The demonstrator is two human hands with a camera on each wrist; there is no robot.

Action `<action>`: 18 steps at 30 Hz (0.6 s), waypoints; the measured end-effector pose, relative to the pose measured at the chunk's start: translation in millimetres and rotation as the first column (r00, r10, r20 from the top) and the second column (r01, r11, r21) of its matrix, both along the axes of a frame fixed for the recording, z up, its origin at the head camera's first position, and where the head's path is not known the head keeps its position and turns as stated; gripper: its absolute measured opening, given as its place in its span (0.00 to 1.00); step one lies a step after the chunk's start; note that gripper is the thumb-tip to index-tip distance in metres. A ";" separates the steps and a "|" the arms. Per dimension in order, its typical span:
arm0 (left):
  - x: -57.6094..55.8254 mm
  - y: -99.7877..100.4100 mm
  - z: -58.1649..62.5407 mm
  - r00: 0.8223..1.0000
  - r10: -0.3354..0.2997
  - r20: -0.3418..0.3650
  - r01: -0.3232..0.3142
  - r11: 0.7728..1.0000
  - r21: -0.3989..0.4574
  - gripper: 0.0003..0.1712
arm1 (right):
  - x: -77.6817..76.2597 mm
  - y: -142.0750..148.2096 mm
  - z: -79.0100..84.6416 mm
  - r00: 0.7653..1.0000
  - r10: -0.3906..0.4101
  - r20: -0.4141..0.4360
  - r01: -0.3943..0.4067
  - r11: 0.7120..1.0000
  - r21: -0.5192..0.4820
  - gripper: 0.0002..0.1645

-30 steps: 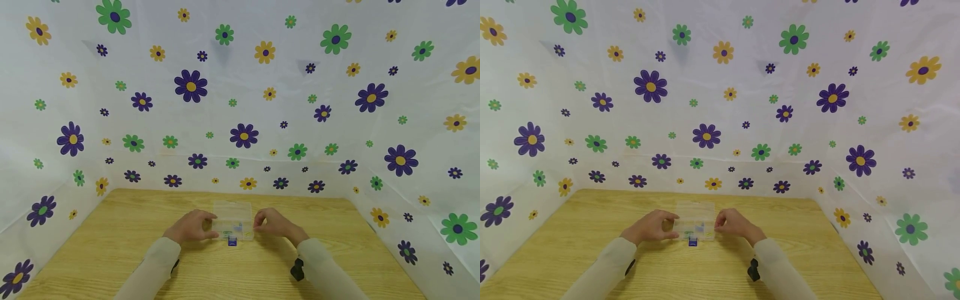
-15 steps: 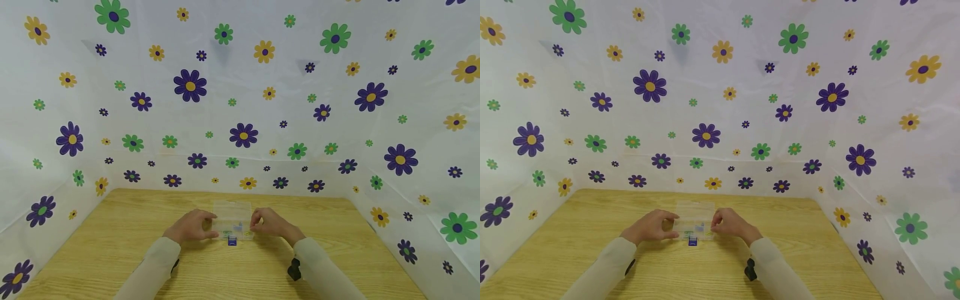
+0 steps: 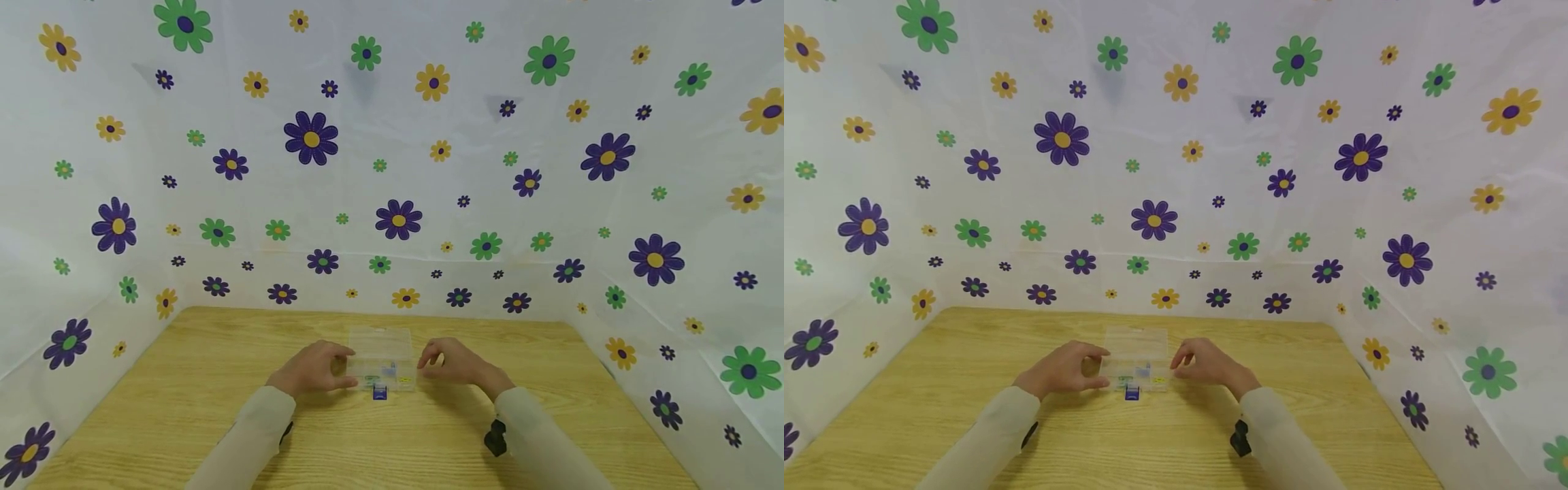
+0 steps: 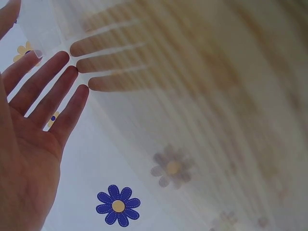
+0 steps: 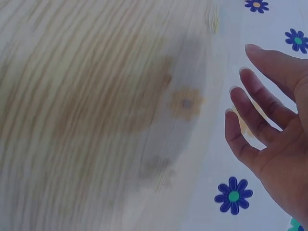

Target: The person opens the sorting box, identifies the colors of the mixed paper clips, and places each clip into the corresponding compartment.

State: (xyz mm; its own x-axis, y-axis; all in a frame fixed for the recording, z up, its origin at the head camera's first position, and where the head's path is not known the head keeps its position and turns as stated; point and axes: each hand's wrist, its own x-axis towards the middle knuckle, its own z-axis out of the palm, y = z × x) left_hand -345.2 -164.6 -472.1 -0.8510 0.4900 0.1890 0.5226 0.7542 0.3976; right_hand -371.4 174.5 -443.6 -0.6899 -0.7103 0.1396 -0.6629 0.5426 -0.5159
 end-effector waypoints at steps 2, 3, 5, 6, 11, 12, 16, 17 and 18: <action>0.1 -0.1 0.1 1.000 0.002 0.000 -0.002 1.000 -0.001 0.38 | -0.4 8.9 0.4 1.000 0.027 -0.016 -0.027 1.000 -0.003 0.05; 0.0 -0.3 0.0 1.000 0.003 0.000 -0.003 1.000 -0.001 0.38 | -0.2 13.5 0.8 0.999 0.032 -0.016 -0.032 0.999 -0.002 0.05; -0.2 -0.3 -1.0 1.000 0.006 0.005 -0.006 1.000 -0.002 0.39 | 0.9 23.2 1.7 0.999 0.032 -0.010 -0.032 0.999 0.003 0.05; -0.3 -0.3 -1.4 1.000 0.009 0.007 -0.009 1.000 -0.003 0.39 | 1.3 28.3 2.0 1.000 0.030 -0.006 -0.030 1.000 0.006 0.05; -0.3 -0.2 -2.6 1.000 0.014 0.007 -0.014 1.000 -0.006 0.39 | 4.5 53.1 5.1 1.000 0.005 0.023 -0.006 1.000 0.030 0.04; -0.3 -0.2 -2.6 1.000 0.013 0.004 -0.013 1.000 -0.007 0.39 | 5.4 58.1 5.6 1.000 0.008 0.022 -0.008 0.999 0.033 0.04; -0.2 -0.5 -2.4 1.000 0.008 -0.004 -0.008 1.000 -0.009 0.39 | 9.4 78.1 5.0 1.000 -0.002 0.028 0.001 0.999 0.042 0.04; -0.1 -0.8 -2.5 1.000 0.008 -0.006 -0.008 1.000 -0.010 0.39 | 10.7 83.0 4.4 1.000 -0.004 0.027 0.003 0.999 0.042 0.04; 0.2 -1.1 -2.5 1.000 0.006 -0.005 -0.006 1.000 -0.007 0.39 | 11.8 88.0 3.4 1.000 -0.009 0.027 0.008 0.999 0.043 0.04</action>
State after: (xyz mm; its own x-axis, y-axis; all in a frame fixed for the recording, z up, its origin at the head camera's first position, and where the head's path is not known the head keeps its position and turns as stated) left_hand -345.0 -165.7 -474.6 -0.8530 0.4863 0.1895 0.5200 0.7599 0.3902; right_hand -359.6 262.4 -440.2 -0.6993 -0.7091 0.0902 -0.6439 0.5701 -0.5102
